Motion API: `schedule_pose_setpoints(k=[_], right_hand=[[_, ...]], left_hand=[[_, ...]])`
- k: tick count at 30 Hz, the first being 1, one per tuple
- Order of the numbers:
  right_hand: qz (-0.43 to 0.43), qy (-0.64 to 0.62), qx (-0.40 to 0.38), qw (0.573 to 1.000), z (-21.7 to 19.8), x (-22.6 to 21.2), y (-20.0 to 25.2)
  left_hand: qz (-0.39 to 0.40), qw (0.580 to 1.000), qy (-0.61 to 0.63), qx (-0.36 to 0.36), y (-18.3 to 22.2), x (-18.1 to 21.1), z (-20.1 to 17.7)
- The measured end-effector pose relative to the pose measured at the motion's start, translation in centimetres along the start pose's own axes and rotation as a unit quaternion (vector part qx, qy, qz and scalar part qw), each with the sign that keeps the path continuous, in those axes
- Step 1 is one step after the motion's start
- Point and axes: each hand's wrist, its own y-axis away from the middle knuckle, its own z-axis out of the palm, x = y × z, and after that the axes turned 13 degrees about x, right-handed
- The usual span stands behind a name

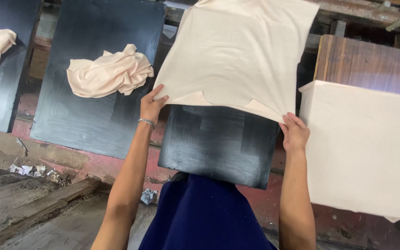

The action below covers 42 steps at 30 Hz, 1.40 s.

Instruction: Placing and smoothing fabric garments onto screen printing boards in a production line.

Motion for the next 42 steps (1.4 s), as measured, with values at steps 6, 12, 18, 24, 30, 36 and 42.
schedule_pose_setpoints(k=[6, 12, 18, 24, 30, 36, 42], right_hand=[[-0.023, 0.016, -0.047, 0.999, -4.3, 0.3, 6.1], [-0.038, 0.028, -0.052, 0.998, -8.5, 1.2, 9.5], [-0.024, 0.023, -0.058, 0.998, -12.6, 2.3, 14.1], [-0.007, 0.024, -0.05, 0.998, -16.8, 5.1, 16.3], [-0.004, 0.009, -0.045, 0.999, -19.5, 7.3, 17.2], [-0.012, 0.02, -0.044, 0.999, -20.6, 6.7, 19.7], [0.007, 0.018, -0.017, 1.0, -21.8, 8.2, 19.9]], left_hand=[[-0.011, 1.0, -0.003, -0.003, -1.6, -7.7, -4.3], [-0.009, 0.999, 0.009, -0.033, -0.2, -9.7, -8.1], [-0.018, 0.999, 0.019, -0.042, 3.1, -11.8, -13.0], [-0.029, 0.998, 0.011, -0.046, 6.6, -14.1, -17.0], [-0.038, 0.998, -0.009, -0.049, 9.8, -14.5, -20.3], [-0.048, 0.998, -0.009, -0.048, 12.3, -14.4, -22.2], [-0.079, 0.995, -0.024, -0.05, 12.6, -18.2, -23.8]])
